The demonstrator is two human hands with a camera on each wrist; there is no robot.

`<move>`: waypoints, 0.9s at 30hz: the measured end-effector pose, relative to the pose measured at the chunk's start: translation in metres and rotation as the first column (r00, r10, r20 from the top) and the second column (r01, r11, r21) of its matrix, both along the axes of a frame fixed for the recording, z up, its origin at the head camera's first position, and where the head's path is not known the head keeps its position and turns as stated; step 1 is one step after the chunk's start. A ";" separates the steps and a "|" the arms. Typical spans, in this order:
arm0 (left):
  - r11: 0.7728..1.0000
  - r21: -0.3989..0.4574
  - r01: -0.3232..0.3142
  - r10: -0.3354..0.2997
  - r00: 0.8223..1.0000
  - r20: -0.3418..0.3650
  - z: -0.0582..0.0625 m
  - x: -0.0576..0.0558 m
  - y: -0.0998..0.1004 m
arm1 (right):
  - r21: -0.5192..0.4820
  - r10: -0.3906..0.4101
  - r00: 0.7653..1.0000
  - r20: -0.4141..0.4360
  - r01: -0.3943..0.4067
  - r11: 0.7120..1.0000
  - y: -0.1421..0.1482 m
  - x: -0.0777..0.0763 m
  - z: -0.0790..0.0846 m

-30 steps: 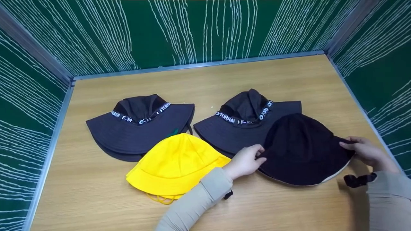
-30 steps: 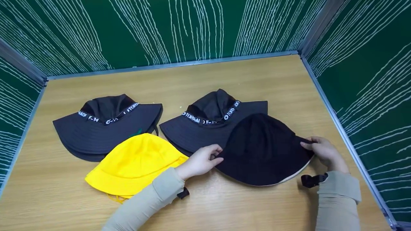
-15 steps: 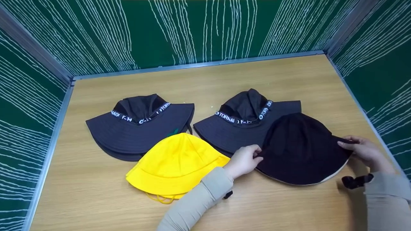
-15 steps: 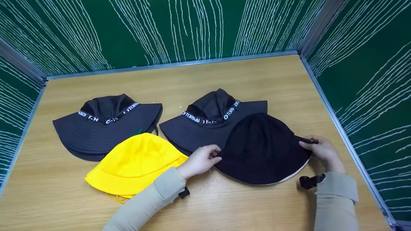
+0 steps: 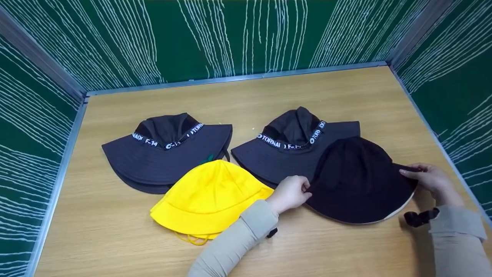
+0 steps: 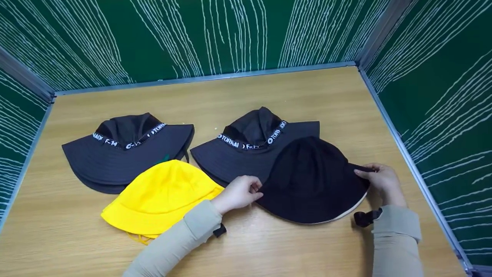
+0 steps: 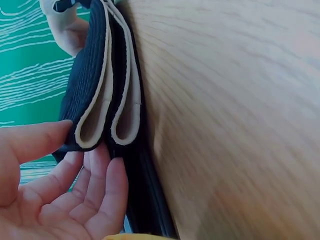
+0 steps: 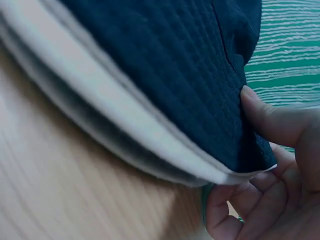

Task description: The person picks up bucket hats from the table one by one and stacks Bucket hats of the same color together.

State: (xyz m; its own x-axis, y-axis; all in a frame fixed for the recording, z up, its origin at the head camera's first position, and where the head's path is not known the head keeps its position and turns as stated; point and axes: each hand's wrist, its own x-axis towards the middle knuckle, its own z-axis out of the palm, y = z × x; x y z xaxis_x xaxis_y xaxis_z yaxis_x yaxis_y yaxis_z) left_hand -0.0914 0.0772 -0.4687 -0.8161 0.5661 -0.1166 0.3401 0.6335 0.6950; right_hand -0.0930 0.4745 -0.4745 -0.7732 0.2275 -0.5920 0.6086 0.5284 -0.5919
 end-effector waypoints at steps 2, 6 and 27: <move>1.000 -0.005 -0.002 0.002 1.000 0.001 -0.001 0.000 0.000 | 0.067 0.013 1.000 -0.017 -0.012 0.998 -0.005 0.001 0.000; 1.000 -0.014 -0.022 0.022 1.000 -0.002 -0.004 -0.001 0.000 | 0.260 0.119 0.985 -0.122 -0.083 0.962 -0.016 0.003 0.003; 0.996 -0.071 -0.054 0.051 0.998 -0.034 0.004 0.004 -0.007 | 0.437 0.210 0.956 -0.203 -0.103 0.894 -0.030 0.006 0.011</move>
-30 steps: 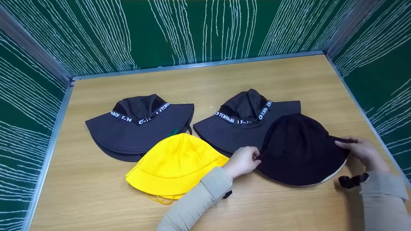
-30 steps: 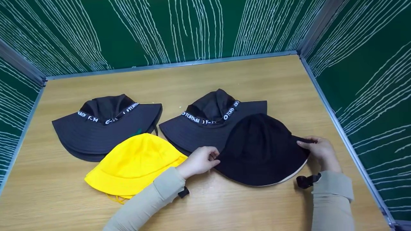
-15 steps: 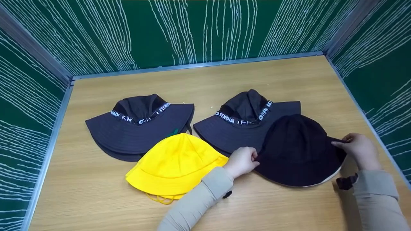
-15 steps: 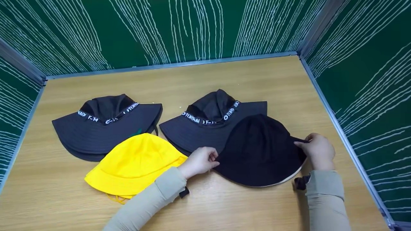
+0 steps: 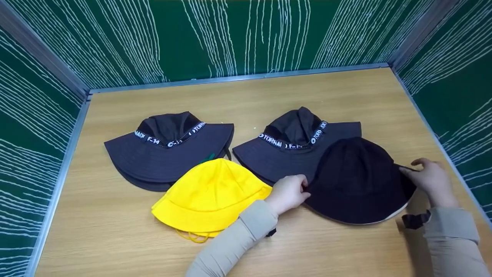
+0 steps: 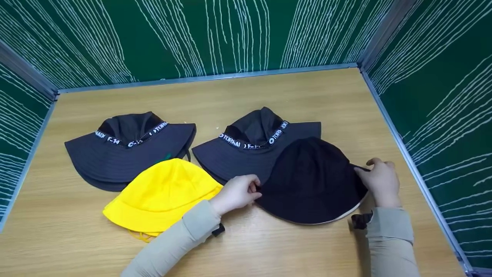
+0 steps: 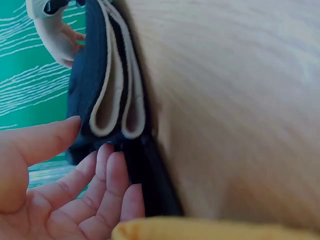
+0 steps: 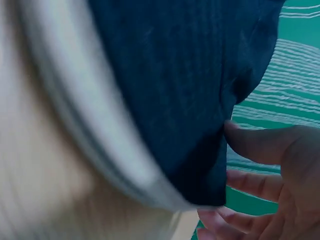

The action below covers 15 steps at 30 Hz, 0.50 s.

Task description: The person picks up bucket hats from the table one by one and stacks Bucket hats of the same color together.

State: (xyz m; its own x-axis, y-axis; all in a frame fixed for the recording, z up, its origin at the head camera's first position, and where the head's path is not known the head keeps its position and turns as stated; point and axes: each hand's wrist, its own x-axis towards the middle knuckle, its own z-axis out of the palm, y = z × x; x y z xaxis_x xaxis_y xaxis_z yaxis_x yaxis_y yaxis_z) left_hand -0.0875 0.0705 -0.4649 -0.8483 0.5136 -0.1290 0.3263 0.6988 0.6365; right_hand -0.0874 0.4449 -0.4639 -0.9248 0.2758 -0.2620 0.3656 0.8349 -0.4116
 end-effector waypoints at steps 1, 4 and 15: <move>1.000 0.006 0.000 0.000 1.000 -0.001 0.001 0.000 -0.001 | 0.002 -0.007 1.000 -0.024 0.007 1.000 -0.004 0.000 0.002; 1.000 0.027 -0.003 0.003 1.000 -0.002 0.006 -0.001 -0.005 | -0.008 -0.013 0.992 -0.127 0.012 1.000 -0.018 -0.002 0.010; 0.988 0.144 -0.054 0.051 0.998 0.027 0.022 0.000 -0.029 | -0.121 0.074 0.815 -0.575 -0.174 0.977 -0.104 -0.002 0.031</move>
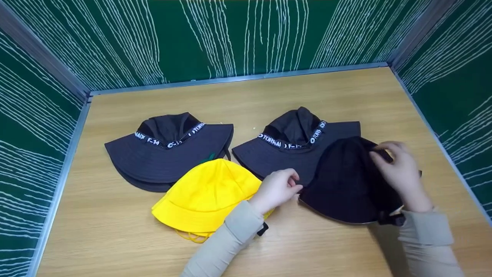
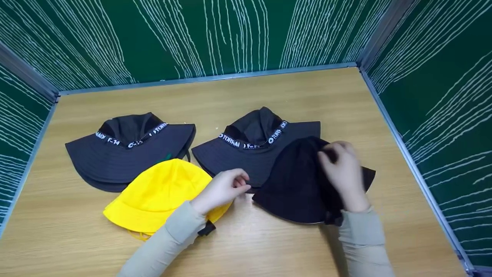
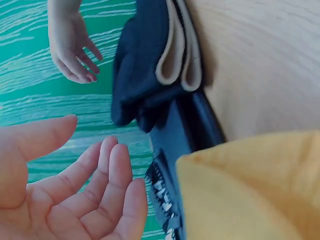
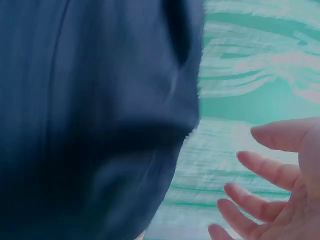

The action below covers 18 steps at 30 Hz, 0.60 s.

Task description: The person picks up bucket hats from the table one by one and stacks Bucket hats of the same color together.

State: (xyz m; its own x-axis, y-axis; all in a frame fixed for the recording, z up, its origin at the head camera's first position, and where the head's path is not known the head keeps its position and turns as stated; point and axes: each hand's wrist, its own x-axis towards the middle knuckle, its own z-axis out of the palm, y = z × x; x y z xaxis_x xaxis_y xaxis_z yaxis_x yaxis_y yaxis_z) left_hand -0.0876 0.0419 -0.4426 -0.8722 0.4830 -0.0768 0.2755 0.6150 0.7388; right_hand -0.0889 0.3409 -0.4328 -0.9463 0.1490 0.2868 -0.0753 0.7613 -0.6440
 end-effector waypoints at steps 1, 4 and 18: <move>1.000 0.023 -0.007 0.007 1.000 0.015 0.002 0.000 -0.003 | -0.020 0.022 0.999 -0.031 -0.022 1.000 -0.009 0.001 -0.001; 0.995 0.090 -0.039 0.033 0.997 0.072 0.006 0.000 -0.014 | -0.087 0.077 0.990 -0.122 -0.088 0.992 -0.035 0.002 -0.004; 0.956 0.226 -0.188 0.154 0.975 0.161 0.015 0.003 -0.057 | -0.357 0.291 0.934 -0.208 -0.349 0.867 -0.130 0.010 -0.012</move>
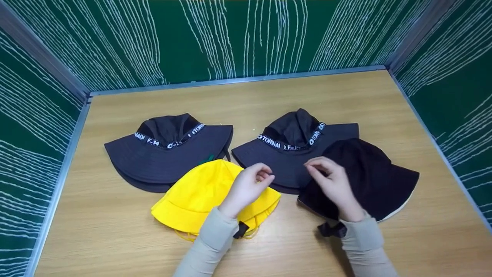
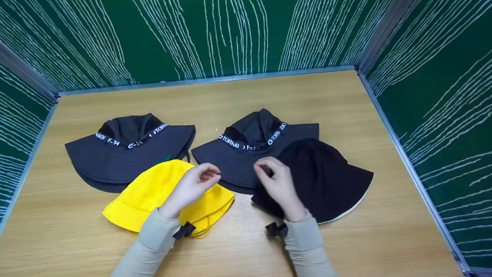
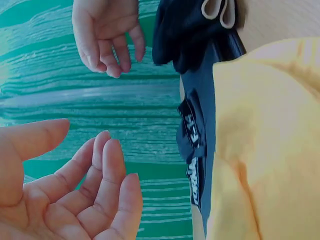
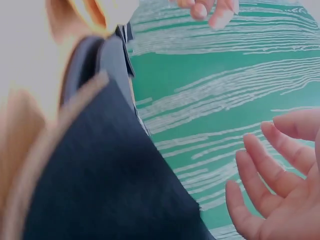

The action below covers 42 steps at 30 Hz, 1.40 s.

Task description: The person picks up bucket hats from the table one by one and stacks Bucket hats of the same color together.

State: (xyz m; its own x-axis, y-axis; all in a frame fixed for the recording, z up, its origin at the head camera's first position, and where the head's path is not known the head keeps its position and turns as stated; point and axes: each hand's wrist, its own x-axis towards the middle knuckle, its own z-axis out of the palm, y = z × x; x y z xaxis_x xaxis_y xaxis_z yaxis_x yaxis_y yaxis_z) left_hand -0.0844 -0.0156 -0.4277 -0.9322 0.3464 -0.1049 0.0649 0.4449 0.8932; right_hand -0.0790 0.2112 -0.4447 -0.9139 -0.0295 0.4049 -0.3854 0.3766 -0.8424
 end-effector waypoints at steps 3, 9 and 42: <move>1.000 0.015 -0.020 0.019 1.000 0.022 -0.001 0.000 -0.008 | -0.042 0.022 0.998 0.062 -0.019 0.999 -0.005 -0.003 -0.013; 0.994 0.069 -0.085 0.084 0.996 0.017 -0.004 0.000 -0.026 | -0.138 0.068 0.972 0.224 -0.037 0.990 -0.013 -0.006 -0.029; 0.662 0.439 -0.607 0.572 0.788 0.227 -0.016 0.018 -0.169 | -0.273 0.122 0.897 0.424 -0.002 0.962 -0.021 -0.012 -0.054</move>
State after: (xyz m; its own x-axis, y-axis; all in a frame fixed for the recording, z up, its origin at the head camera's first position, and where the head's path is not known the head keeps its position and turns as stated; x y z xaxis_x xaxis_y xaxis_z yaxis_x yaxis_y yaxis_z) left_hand -0.0666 -0.1846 -0.4434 -0.9557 -0.2529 -0.1506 -0.1289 -0.1004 0.9866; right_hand -0.0907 0.1906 -0.4988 -0.9987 -0.0409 -0.0299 0.0253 0.1097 -0.9936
